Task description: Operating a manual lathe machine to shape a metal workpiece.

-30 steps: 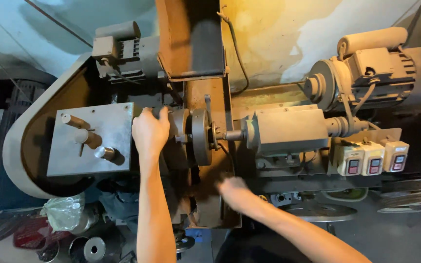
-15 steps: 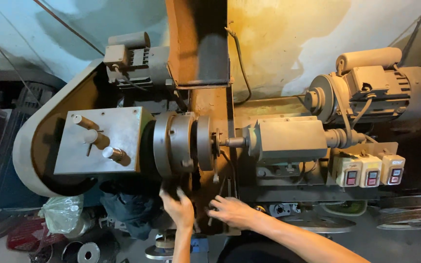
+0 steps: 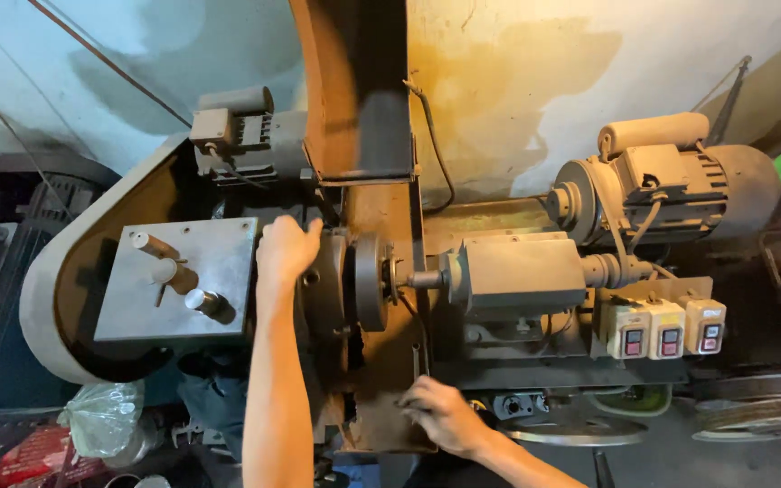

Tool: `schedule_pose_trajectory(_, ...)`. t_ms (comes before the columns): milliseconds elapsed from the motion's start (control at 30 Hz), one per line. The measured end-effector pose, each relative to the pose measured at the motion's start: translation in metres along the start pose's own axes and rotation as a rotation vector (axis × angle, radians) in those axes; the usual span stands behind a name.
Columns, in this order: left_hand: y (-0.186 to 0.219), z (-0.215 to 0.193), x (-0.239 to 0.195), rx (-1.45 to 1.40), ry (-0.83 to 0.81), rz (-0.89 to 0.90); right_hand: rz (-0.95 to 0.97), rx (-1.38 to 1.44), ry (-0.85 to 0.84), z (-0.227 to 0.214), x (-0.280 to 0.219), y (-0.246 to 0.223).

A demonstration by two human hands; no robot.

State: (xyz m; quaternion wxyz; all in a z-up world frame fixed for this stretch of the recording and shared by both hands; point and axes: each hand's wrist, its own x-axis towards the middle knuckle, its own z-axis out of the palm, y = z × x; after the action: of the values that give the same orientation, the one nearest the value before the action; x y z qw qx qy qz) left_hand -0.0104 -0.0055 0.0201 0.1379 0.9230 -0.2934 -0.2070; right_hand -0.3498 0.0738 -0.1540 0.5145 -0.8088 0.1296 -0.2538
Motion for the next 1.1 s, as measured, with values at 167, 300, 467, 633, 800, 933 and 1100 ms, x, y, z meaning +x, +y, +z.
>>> schedule_pose_trajectory(167,-0.036,0.029,-0.053,-0.217,0.428,0.236,-0.200,-0.134,0.333,-0.136,0.053,-0.093)
schedule_pose_trajectory(300,-0.053,0.049,-0.082,-0.435,0.775,0.442,-0.209,-0.539,0.529,-0.201,0.118,-0.091)
schedule_pose_trajectory(467,-0.113,0.067,-0.145,-0.494,0.997,0.604,-0.176,-0.727,0.350,-0.207,0.122,-0.029)
schedule_pose_trajectory(633,-0.270,0.147,-0.253,-0.554,1.092,0.176,-0.212,-0.680,0.282,-0.216,0.112,0.013)
schedule_pose_trajectory(800,-0.403,0.286,-0.326,-0.453,0.368,-0.482,-0.194,-0.493,0.215,-0.220,0.100,0.055)
schedule_pose_trajectory(933,-0.421,0.376,-0.318,-0.199,0.203,-0.289,0.077,-0.397,0.213,-0.233,0.086,0.096)
schedule_pose_trajectory(1100,-0.416,0.418,-0.284,0.003,0.084,-0.386,0.084,-0.259,0.186,-0.248,0.083,0.136)
